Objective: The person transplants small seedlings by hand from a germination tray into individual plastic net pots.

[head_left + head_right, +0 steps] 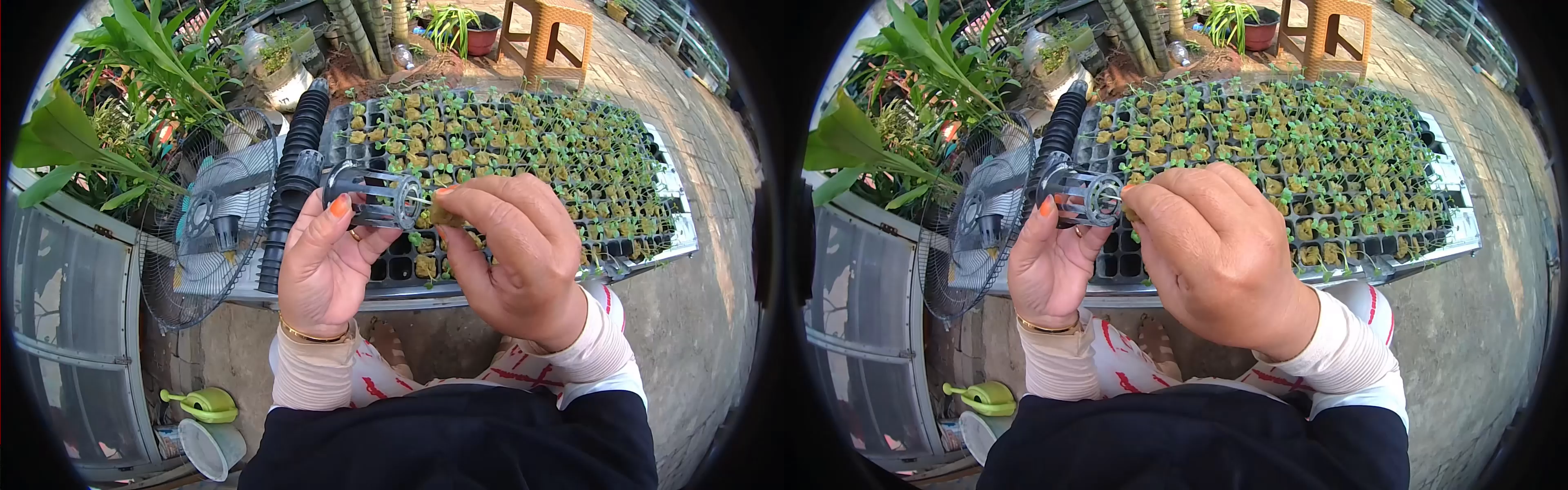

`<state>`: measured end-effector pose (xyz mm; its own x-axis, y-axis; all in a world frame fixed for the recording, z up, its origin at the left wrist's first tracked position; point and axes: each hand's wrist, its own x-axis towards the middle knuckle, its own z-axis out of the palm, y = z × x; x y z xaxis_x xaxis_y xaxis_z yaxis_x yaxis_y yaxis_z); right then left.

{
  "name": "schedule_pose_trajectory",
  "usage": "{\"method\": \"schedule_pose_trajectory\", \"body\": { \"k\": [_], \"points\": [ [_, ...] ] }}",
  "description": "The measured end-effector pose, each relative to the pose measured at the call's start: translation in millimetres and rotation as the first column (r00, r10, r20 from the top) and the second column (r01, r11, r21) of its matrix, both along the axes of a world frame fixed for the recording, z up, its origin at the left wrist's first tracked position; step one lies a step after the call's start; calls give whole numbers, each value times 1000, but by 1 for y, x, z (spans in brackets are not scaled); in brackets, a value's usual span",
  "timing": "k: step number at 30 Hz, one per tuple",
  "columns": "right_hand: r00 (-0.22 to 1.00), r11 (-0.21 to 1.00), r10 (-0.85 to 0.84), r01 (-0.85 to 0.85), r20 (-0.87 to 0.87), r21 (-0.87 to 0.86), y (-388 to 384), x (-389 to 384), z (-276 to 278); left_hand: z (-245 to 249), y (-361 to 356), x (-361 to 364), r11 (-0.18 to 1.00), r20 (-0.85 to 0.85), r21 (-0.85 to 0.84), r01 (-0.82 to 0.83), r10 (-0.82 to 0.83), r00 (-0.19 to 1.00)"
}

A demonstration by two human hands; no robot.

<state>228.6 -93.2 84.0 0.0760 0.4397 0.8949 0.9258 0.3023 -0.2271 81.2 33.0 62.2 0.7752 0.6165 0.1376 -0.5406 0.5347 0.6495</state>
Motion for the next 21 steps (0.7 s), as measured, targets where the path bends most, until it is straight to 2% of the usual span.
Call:
{"method": "schedule_pose_trajectory", "body": {
  "k": [3,6,10,13,21],
  "points": [
    [998,999,42,-41,-56,7,1,1,-1,1,-5,2,996,2,81,-47,47,999],
    [994,998,61,-61,-88,-3,1,2,0,1,-7,4,995,-10,88,-53,54,998],
    [994,998,43,-47,-105,-35,0,1,0,0,-8,6,996,-17,83,-36,38,999],
    [992,999,54,-54,-114,2,2,1,-1,-1,-9,7,998,-6,64,-18,19,1000],
    [967,986,113,-138,-228,-97,2,2,-3,0,-10,7,999,-19,21,-27,28,999]
  ]
}}
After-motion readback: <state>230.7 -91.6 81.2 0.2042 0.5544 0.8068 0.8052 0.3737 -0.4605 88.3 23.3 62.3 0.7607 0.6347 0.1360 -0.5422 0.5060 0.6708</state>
